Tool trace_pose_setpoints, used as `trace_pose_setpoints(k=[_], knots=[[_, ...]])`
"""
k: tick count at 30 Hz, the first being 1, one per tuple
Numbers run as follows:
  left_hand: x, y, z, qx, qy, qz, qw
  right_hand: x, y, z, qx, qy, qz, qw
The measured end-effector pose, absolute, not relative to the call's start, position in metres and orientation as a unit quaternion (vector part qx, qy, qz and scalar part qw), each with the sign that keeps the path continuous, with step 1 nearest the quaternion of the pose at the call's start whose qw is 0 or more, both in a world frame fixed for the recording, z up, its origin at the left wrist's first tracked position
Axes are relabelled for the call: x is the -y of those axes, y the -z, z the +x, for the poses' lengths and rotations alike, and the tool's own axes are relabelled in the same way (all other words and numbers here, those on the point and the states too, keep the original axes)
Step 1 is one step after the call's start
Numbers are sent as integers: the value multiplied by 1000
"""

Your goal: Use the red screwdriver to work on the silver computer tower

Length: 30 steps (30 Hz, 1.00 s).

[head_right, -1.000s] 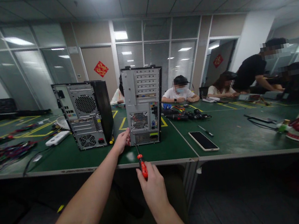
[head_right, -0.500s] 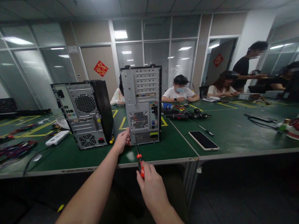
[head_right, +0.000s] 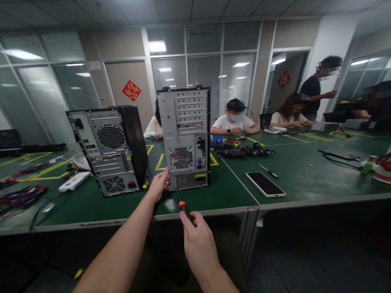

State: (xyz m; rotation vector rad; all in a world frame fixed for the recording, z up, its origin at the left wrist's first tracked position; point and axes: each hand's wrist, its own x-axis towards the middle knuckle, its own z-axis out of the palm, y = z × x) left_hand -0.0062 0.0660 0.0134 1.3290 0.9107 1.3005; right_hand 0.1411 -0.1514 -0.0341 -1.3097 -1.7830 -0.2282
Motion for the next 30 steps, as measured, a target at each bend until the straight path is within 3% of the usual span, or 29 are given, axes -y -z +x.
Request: trace_pose_setpoints(k=[4,11,16,22,30], knots=[[-67,-12,-7,-374,-540,551,515,151,35,139,727,107,-521,433],[-69,-10,-6,-375,-541,551,513,151,29,137,667,-36,-528,525],[-65,-14,-5,-380,-543,551,508,155,23,134,656,-79,-517,545],[-62,-17,-5,-375,-541,551,512,158,24,134,689,-14,-513,512],[-65,-14,-6,-380,-541,548,512,161,21,137,743,134,-523,395]])
